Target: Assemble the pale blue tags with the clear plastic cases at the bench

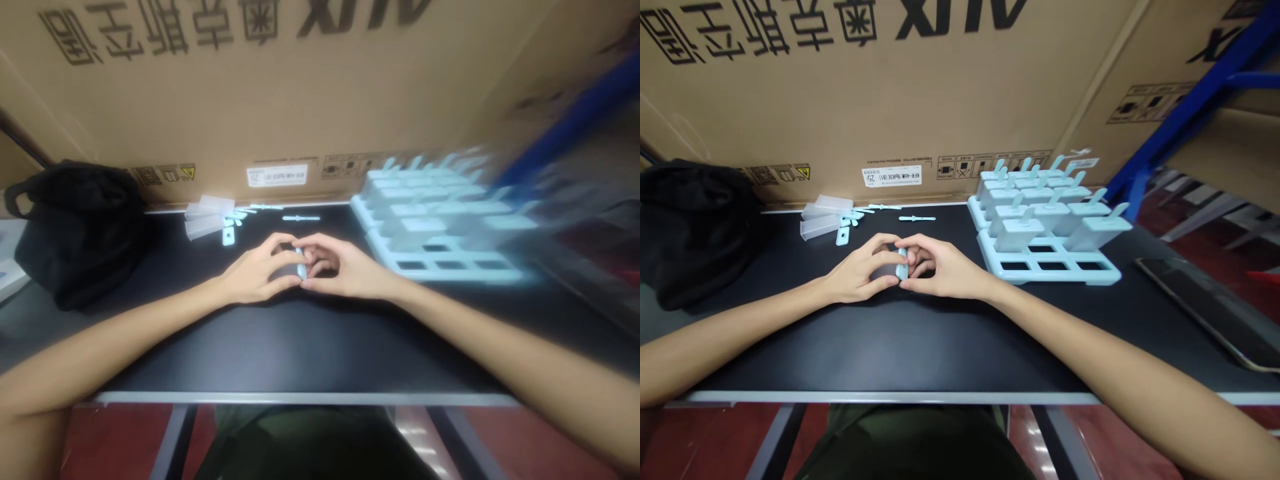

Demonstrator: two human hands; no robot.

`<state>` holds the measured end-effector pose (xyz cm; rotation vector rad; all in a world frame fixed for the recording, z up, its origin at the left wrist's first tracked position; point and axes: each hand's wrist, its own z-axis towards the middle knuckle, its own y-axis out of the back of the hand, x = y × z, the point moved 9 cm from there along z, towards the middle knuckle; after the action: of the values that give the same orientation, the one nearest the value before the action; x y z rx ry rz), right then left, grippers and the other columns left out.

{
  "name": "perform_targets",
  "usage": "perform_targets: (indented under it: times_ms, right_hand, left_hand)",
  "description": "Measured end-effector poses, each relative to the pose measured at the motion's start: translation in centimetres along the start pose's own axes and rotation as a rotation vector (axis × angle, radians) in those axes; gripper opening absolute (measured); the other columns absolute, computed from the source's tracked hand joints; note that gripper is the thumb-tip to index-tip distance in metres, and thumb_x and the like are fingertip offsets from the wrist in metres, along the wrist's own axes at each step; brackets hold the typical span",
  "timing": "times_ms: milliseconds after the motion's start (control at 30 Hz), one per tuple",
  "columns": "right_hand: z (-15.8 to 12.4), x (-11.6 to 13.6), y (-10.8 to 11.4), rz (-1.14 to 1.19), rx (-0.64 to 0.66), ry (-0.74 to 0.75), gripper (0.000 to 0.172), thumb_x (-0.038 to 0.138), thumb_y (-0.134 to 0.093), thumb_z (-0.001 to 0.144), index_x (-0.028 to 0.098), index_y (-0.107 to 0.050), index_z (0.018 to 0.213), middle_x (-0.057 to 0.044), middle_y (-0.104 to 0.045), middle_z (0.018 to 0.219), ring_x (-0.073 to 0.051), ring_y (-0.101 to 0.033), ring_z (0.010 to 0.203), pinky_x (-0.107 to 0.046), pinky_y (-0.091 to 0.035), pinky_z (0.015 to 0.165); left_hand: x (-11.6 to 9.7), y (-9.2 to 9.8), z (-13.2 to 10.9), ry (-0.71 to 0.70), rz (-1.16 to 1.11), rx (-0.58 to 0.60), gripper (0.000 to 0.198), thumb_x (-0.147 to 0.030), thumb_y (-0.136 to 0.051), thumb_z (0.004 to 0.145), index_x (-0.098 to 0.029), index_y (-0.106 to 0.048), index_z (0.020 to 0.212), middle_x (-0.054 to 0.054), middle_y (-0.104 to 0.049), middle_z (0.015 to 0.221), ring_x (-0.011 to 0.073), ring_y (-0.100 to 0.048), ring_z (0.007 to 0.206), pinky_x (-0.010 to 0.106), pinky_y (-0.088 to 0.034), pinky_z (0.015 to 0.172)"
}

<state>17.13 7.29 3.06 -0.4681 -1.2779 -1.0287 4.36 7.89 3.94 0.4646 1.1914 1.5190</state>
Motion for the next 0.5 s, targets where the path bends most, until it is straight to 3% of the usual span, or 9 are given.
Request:
perform_targets:
  times_ms: [300, 500]
  right_hand:
    - [0.0, 2.4, 0.8, -0.207, -0.075, 0.214, 0.052, 0.024, -0.085, 0.079, 0.026, -0.065, 0.127, -0.006, -0.056, 0.121, -0.017, -0.068, 0.104, -0.039, -0.065, 0.094]
    - [-0.4, 3.8, 0.7, -0.251, -0.081, 0.332, 0.052, 0.019, -0.083, 0.080, 0.026, -0.065, 0.128, -0.007, -0.057, 0.121, -0.019, -0.068, 0.110, -0.039, -0.064, 0.098]
  left_hand:
    - [-1.0, 0.8, -0.4, -0.140, 0.127, -0.132, 0.037, -0.048, -0.056, 0.105, -0.030, -0.062, 0.137, 0.013, -0.048, 0.145, 0.0198, -0.065, 0.103, 0.036, -0.064, 0.082]
    - [-1.2, 0.7, -0.5, -0.201, 0.121, -0.145, 0.037, -0.045, -0.056, 0.106, -0.030, -0.061, 0.139, 0.014, -0.047, 0.144, 0.0214, -0.064, 0.108, 0.042, -0.065, 0.089]
